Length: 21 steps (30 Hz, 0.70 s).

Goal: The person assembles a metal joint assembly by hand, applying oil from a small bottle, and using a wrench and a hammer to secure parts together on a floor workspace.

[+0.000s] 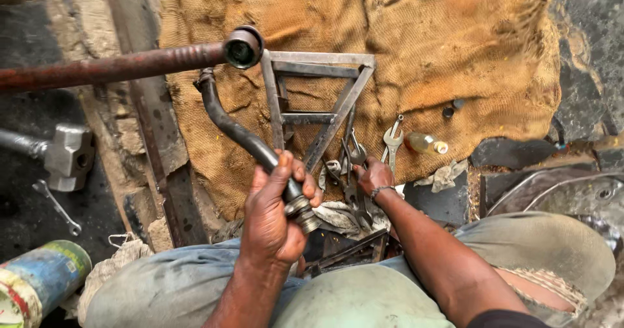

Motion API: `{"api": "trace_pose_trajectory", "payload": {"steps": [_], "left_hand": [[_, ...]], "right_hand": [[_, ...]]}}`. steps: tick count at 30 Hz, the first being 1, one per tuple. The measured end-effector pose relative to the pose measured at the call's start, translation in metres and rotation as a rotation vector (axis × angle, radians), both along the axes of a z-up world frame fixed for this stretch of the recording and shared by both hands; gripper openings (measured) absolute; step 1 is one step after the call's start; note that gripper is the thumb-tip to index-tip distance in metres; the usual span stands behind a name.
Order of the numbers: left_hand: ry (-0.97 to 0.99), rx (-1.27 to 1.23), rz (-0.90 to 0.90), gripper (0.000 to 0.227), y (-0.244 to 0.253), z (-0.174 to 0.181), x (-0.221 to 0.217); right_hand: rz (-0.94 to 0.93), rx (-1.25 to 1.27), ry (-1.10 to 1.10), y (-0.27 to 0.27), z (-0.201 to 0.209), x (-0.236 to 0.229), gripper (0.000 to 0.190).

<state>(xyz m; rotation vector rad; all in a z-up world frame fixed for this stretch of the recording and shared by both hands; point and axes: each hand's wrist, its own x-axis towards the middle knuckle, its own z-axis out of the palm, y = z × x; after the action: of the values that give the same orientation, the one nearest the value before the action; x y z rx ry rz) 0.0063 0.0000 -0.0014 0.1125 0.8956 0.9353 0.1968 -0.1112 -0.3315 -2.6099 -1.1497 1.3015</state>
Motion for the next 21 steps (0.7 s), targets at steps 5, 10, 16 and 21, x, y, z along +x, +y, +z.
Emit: {"api": "trace_pose_trajectory", "payload": {"steps": [5,10,16,21], "left_hand": [[0.019,0.009,0.023,0.020,0.002,-0.001,0.007],[0.030,0.037,0.048,0.025,-0.004,-0.004,0.001],[0.076,0.066,0.102,0.028,-0.014,-0.015,-0.002],[-0.017,0.112,0.161,0.033,-0.019,-0.024,-0.013]], "right_hand": [[-0.110,0.267,-0.163,0.012,0.012,0.016,0.042],[-0.390,0.442,0.281,0.040,0.135,0.010,0.042],[-0.128,0.393,0.785,-0.022,0.330,-0.026,0.047],[-0.250,0.271,1.019,-0.052,0.346,-0.054,0.042]]}}
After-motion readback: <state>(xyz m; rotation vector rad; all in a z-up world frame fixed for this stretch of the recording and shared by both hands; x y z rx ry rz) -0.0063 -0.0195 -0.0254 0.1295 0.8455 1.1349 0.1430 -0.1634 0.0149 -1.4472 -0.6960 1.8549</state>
